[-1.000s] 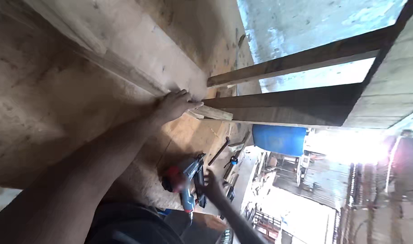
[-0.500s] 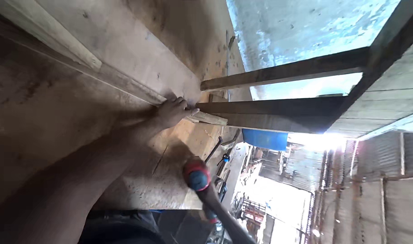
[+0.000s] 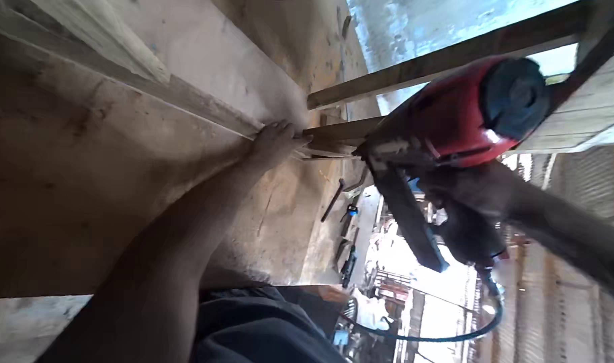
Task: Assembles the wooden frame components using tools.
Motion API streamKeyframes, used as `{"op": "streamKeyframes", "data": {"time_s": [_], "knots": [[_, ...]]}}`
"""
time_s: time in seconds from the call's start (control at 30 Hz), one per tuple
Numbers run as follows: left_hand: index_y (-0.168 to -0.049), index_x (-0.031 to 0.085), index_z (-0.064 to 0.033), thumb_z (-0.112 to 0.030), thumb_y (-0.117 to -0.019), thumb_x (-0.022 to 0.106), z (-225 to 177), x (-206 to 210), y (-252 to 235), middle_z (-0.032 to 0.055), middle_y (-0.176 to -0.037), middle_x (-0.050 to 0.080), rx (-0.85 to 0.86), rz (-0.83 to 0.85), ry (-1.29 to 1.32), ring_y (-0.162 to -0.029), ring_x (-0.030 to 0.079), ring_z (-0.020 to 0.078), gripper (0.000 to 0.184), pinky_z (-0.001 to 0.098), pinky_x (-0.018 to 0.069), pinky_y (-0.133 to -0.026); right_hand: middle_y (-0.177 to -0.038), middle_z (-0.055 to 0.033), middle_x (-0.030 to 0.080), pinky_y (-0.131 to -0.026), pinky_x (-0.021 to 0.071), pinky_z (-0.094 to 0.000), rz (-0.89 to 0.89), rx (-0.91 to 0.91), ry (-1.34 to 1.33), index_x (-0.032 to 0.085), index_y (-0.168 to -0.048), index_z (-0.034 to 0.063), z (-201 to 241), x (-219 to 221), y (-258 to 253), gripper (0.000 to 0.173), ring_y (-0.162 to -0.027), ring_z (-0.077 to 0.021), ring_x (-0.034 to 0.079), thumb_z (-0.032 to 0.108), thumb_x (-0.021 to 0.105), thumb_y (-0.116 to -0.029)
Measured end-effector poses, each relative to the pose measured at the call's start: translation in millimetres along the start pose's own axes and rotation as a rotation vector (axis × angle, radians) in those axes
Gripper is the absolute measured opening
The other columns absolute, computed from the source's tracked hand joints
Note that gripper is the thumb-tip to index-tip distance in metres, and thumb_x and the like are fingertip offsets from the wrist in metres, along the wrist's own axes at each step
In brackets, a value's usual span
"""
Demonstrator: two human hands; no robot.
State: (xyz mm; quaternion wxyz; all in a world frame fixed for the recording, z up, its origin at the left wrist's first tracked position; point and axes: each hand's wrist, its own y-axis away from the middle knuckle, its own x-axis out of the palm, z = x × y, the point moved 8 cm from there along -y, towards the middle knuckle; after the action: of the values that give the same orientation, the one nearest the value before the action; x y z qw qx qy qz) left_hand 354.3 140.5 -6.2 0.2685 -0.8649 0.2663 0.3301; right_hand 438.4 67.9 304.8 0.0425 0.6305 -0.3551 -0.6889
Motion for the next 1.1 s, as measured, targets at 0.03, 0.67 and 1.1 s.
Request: {"op": "streamKeyframes", "data": {"time_s": [0.03, 0.67, 1.1], "knots": [[-0.149, 0.051, -0.0417, -0.003, -0.1019, 0.051, 2.4, 2.7, 0.9, 0.0193, -0.12, 0.063, 0.005, -0.012, 0.0, -0.119, 0.06, 0.0396, 0.061, 0.0528, 0.0517, -0.096, -0.065, -0.007, 0.061, -0.043, 0.048, -0.0265, 0.005, -0.022, -0.07, 0.067, -0.093, 0.0039, 5.0, 6.0, -11.6, 0.008, -0.047, -0.0137, 0.055, -0.002, 0.062, -0.0924], [-0.148, 0.051, -0.0451, -0.005, -0.103, 0.051, 4.0, 7.5, -2.1, 0.0125, -0.12, 0.064, -0.015, -0.017, -0.003, -0.116, 0.061, 0.0334, 0.061, 0.0476, 0.0535, -0.092, -0.062, -0.0051, 0.055, -0.039, 0.0486, -0.027, 0.024, 0.147, -0.224, 0.063, -0.095, 0.0046, -8.1, 28.3, -42.3, 0.005, -0.044, -0.0121, 0.052, 0.001, 0.06, -0.0971], [-0.146, 0.054, -0.042, -0.005, -0.1025, 0.051, 2.1, 7.4, 0.2, 0.0114, -0.124, 0.065, -0.084, -0.041, 0.006, -0.12, 0.061, 0.0338, 0.058, 0.0502, 0.0528, -0.095, -0.063, -0.008, 0.057, -0.039, 0.0481, -0.0299, 0.049, 0.067, -0.128, 0.062, -0.09, 0.0053, 4.7, 20.4, -30.9, 0.005, -0.044, -0.0159, 0.054, 0.005, 0.062, -0.0942]]}}
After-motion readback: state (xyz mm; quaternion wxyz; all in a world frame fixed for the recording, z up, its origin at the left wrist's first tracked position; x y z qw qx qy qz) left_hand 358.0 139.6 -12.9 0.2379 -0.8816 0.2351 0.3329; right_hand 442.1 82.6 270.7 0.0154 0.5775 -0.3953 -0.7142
